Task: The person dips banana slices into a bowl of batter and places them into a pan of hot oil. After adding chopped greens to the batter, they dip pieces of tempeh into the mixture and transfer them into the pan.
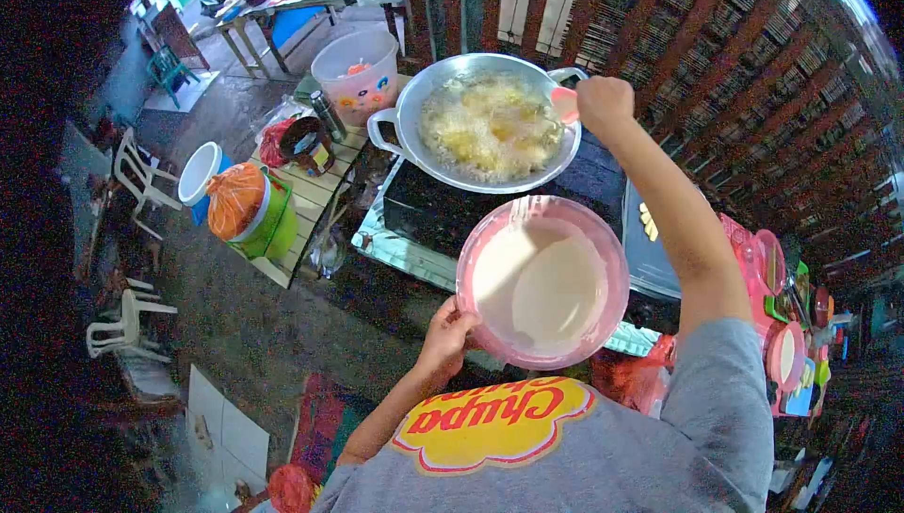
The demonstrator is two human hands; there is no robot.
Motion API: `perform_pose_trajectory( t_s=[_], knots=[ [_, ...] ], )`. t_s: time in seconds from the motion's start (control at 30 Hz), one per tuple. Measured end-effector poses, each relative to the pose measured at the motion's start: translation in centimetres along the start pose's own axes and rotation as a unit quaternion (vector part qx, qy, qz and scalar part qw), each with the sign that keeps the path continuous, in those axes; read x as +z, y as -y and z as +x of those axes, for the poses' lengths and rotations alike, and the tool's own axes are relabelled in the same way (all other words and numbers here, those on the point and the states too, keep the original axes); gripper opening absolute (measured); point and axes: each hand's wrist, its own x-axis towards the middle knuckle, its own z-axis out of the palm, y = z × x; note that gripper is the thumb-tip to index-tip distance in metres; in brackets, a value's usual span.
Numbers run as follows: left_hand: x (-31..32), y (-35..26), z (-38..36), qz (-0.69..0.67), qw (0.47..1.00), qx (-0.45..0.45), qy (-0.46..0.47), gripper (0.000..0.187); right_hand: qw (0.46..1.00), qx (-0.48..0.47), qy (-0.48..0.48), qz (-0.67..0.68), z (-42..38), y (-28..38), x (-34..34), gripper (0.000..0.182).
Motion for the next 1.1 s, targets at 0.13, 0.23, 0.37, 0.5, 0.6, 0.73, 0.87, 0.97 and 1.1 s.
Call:
perform_pose_trajectory(
  t_s=[0.13, 0.23, 0.37, 0.5, 0.6, 0.73, 0.87, 0.97, 1.1],
  knots=[
    [0.2, 0.0, 0.2, 0.002, 1.0, 0.009, -0.009, 0.024, 0.982, 0.085, 0.048, 0.159, -5.9, -3.6, -5.0, 0.024],
    [0.3, 0.1, 0.5, -0.006, 1.0, 0.016, -0.007, 0.023, 0.939, 0.08, 0.086, 0.324, -11.9, -5.5, -5.0, 0.023],
    [0.9, 0.2, 0.5, -0.027, 0.999, 0.016, 0.001, 0.026, 0.893, 0.057, 0.175, 0.412, -21.2, -3.2, -3.8, 0.02],
    [1.8, 0.1, 0.4, 0.014, 1.0, 0.001, 0.008, 0.025, 0.878, 0.011, 0.181, 0.443, -25.8, -0.8, -2.9, 0.018],
    [2.0, 0.6, 0.2, 0.008, 0.999, -0.002, 0.031, 0.025, 0.891, 0.131, 0.098, 0.424, -25.8, -4.2, -0.7, 0.019],
    [2.7, 0.7, -0.5, 0.005, 1.0, -0.01, 0.021, 0.025, 0.918, 0.277, 0.022, 0.282, -25.6, -13.1, 9.1, 0.029],
    [3.2, 1.1, -0.9, -0.002, 1.0, -0.001, 0.018, 0.025, 0.939, 0.227, 0.035, 0.256, -25.9, -17.0, 15.8, 0.037],
    [3.7, 1.2, -1.1, -0.015, 1.0, -0.003, -0.005, 0.024, 0.942, 0.191, 0.087, 0.263, -25.2, -17.5, 15.7, 0.04],
    [3.3, 1.7, -1.0, -0.023, 1.0, 0.006, -0.013, 0.022, 0.943, 0.149, 0.15, 0.258, -24.9, -20.2, 19.4, 0.037]
  ],
)
